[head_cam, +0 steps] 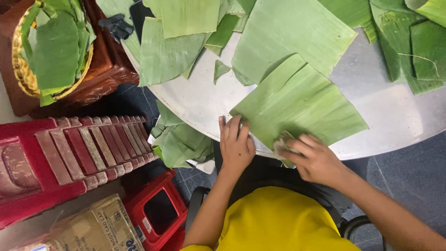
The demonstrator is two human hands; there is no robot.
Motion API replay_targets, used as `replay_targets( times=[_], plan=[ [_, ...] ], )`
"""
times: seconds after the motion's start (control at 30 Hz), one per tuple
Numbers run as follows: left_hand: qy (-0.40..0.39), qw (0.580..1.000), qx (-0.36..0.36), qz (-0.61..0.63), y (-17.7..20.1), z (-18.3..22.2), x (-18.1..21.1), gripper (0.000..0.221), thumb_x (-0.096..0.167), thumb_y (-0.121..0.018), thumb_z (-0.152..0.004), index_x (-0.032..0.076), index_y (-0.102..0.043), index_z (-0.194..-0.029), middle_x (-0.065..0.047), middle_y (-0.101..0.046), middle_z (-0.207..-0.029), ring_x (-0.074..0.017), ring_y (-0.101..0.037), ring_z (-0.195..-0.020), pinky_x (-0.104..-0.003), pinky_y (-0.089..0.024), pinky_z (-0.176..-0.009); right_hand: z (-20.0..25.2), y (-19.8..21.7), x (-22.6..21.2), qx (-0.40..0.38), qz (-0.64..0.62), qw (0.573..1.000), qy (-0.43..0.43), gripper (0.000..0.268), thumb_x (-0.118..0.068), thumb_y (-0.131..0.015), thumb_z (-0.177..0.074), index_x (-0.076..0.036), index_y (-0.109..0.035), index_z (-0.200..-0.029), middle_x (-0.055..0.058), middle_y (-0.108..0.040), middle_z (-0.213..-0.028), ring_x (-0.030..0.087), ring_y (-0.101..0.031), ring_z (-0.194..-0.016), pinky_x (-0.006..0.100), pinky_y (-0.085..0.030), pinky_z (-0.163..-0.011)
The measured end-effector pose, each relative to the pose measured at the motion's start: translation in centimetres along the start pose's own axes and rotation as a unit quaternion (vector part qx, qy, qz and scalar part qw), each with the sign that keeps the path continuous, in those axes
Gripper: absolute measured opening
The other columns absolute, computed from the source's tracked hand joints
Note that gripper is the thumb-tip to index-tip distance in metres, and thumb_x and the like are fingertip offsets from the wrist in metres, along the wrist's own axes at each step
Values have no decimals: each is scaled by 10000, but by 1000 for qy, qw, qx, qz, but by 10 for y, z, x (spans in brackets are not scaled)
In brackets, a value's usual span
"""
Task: The person is cleaning banana leaves by wiping them with a cloth on a metal table.
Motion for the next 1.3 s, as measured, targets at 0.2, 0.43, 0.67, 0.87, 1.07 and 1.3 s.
replay_targets(
  times=[0.2, 0.43, 0.67, 0.87, 1.07, 1.3],
  plan=[
    [-125, 983, -51, 122, -7, 27, 48, 492, 57, -614, -767, 113, -673, -1252, -180, -632, -1355, -418, -626, -1206, -646, -352, -1158, 21, 37, 35, 155, 10, 973, -172, 208, -156, -658, -921, -167, -795, -1077, 33, -659, -1027, 247, -651, -786, 363, -556, -705],
    [-162, 985, -60, 28, -8, 36, 86, 384, 236, -693, -795, 155, -724, -1169, -142, -642, -1222, -388, -611, -1157, -708, -420, -1111, -78, 4, 52, 152, 9, 988, -5, 152, -111, -621, -942, -154, -751, -1007, 100, -584, -896, 310, -610, -753, 455, -552, -722],
    [-177, 982, -39, 45, 5, 16, 98, 236, 278, -637, -977, 116, -731, -1121, -129, -581, -1006, -337, -565, -961, -623, -508, -1014, -15, 95, 155, 230, 203, 938, -161, 78, -35, -725, -964, -84, -785, -974, 124, -707, -1025, 319, -649, -918, 456, -525, -807],
    [97, 941, 46, 321, 43, -20, 51, 214, 115, -458, -1054, 63, -602, -903, -53, -543, -756, -210, -504, -652, -382, -412, -602, 114, 158, 164, 383, 205, 856, -280, 169, 36, -706, -1163, 148, -814, -1231, 269, -643, -1036, 397, -616, -943, 484, -454, -820],
    [412, 796, 71, 438, -20, -8, -15, 134, 199, -506, -1077, 178, -423, -974, 97, -277, -761, -46, -268, -700, -259, -271, -639, 136, 146, 155, 358, 223, 855, -300, 170, 23, -708, -1147, 151, -810, -1193, 264, -620, -1052, 417, -645, -964, 488, -502, -819],
    [55, 990, 70, 112, 12, 16, 44, 402, 225, -657, -985, -54, -528, -1245, -303, -513, -1401, -495, -524, -1296, -589, -411, -1125, 139, 151, 146, 408, 258, 809, -335, 225, -83, -675, -1202, 115, -725, -1109, 214, -592, -983, 366, -571, -833, 472, -415, -713]
  ],
)
Point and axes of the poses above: each hand's wrist, its own z-axis away from the middle knuckle, its own y-axis out of the back of the hand, x = y × z, the point moved 9 cm from there along -z, towards the middle knuckle
